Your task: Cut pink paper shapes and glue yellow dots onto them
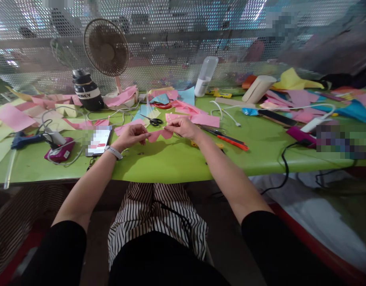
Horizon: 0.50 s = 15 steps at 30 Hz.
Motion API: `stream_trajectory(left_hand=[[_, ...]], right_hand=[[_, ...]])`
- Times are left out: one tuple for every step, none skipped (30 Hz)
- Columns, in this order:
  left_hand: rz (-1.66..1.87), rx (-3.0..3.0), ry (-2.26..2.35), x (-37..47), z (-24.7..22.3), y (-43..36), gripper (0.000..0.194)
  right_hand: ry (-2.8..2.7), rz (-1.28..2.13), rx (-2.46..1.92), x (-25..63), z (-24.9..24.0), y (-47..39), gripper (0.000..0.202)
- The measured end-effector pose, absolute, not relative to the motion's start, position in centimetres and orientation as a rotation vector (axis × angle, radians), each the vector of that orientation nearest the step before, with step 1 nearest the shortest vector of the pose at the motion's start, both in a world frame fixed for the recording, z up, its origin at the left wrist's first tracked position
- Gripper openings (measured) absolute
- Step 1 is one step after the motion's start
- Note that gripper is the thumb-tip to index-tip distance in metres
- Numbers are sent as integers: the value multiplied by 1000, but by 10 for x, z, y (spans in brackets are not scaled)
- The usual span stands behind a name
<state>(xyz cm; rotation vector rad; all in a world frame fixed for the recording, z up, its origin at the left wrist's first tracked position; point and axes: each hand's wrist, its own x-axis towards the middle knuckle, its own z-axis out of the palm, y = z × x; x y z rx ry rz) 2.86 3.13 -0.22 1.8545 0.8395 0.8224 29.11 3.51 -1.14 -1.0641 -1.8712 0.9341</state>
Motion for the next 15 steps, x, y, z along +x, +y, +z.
stream_trajectory(left_hand=[[829,1857,823,29,-3,32,23],[833,1860,806,29,-3,32,24],[836,1863,789,29,-4,32,26],[834,1866,773,28,-4,33,27],[830,1869,759,28,-5,34,28],[827,1871,745,28,-6,34,30],[825,1872,733,28,-6,35,31],[823,1873,722,28,-7,36,32],[820,1875,715,28,-7,37,32],[815,1876,710,27,-8,37,32],[807,1879,708,27,-8,38,31],[796,1883,705,27,-8,38,31],[782,1886,701,26,-8,38,31],[767,1888,693,26,-8,38,31],[754,1888,684,26,-8,38,32]], right_hand=[[-1878,926,-1064,291,-11,35,51],[-1881,920,-1061,291,-10,35,51],[-1883,917,-1057,290,-10,35,52],[-1884,919,-1054,290,-9,35,53],[-1884,924,-1053,290,-9,34,53],[-1885,931,-1054,290,-9,34,54],[-1886,936,-1056,290,-8,34,54],[-1889,938,-1057,289,-8,33,53],[-1889,934,-1056,289,-8,33,53],[-1889,928,-1055,289,-9,33,52],[-1888,922,-1055,289,-9,33,51],[-1885,917,-1056,289,-10,33,50],[-1883,917,-1058,289,-10,34,49],[-1880,921,-1059,289,-11,34,49],[-1877,926,-1059,289,-11,34,48]])
